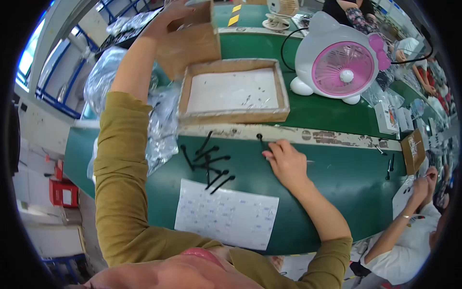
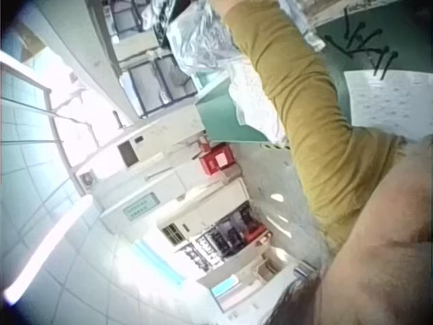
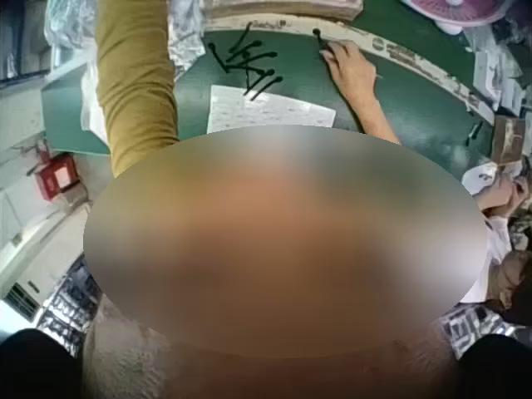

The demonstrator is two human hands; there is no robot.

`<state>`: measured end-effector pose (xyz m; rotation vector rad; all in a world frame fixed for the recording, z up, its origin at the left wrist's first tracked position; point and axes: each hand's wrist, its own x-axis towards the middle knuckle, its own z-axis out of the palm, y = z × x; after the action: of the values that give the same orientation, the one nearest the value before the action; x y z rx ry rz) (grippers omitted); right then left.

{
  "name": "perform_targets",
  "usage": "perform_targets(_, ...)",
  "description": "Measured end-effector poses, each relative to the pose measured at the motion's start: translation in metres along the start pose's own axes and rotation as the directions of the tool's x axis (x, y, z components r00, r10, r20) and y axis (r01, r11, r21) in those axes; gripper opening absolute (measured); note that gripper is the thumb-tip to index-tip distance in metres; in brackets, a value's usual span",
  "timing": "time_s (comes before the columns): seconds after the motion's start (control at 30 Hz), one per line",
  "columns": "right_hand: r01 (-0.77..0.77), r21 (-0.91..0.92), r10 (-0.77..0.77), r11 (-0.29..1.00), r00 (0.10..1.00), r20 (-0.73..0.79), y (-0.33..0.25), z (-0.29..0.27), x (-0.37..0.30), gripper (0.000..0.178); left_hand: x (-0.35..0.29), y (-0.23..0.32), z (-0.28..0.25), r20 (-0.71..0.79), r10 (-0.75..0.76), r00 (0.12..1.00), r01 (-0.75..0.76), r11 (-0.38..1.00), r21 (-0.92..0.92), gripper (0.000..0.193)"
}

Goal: The person removes black plastic components from plastic bags onto the table, then uses tweezers to peel adhesive strips from a sheet and apply them onto the plastic components.

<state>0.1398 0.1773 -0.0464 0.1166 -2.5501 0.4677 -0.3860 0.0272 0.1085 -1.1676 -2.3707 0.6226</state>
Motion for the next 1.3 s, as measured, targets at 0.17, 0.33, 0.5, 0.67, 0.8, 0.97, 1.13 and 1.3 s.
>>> perform_targets(0.17, -0.069, -0.062, 0.069, 0.996, 0.998, 0.003, 0.012, -0.004, -0.005, 0.022, 0.056, 0.045, 0.006, 0.049, -0.322, 0.945, 0.326, 0.928, -0.182, 0.037)
perform_targets(0.33, -0.089, -0.069, 0.092, 0.994, 0.995, 0.042, 0.024, -0.004, -0.005, 0.019, 0.048, 0.037, -0.034, 0.105, 0.119, 0.987, -0.042, 0.831, -0.555, 0.029)
perform_targets(0.5, -0.035, 0.030, 0.034, 0.999, 0.998, 0.060, 0.023, -0.002, -0.004, 0.016, -0.052, 0.060, -0.108, -0.303, 0.132, 0.944, -0.287, 0.782, -0.554, 0.024)
perform_targets(0.67, 0.023, 0.042, -0.024, 0.999, 0.999, 0.034, 0.020, 0.000, -0.010, 0.012, -0.183, 0.159, -0.161, -0.055, -0.214, 0.975, 0.128, 0.750, -0.649, 0.020)
perform_targets(0.8, 0.122, 0.007, -0.122, 0.993, 0.993, -0.004, 0.024, -0.001, -0.014, 0.013, -0.332, 0.288, -0.158, -0.315, 0.261, 0.912, -0.408, 0.627, -0.663, 0.025)
perform_targets(0.97, 0.207, 0.032, -0.204, 0.978, 0.977, -0.068, 0.022, 0.006, -0.016, 0.011, -0.344, 0.330, -0.131, -0.289, 0.109, 0.951, -0.275, 0.722, -0.634, 0.024)
perform_targets(1.13, 0.204, 0.066, -0.191, 0.977, 0.967, -0.167, 0.011, -0.008, -0.016, 0.010, -0.315, 0.331, -0.138, -0.412, -0.120, 0.903, -0.225, 0.685, -0.693, 0.015)
perform_targets(1.3, 0.119, 0.128, -0.140, 0.985, 0.975, 0.170, -0.013, -0.025, -0.023, 0.017, -0.377, 0.338, -0.155, -0.297, 0.021, 0.955, -0.229, 0.688, -0.689, 0.011)
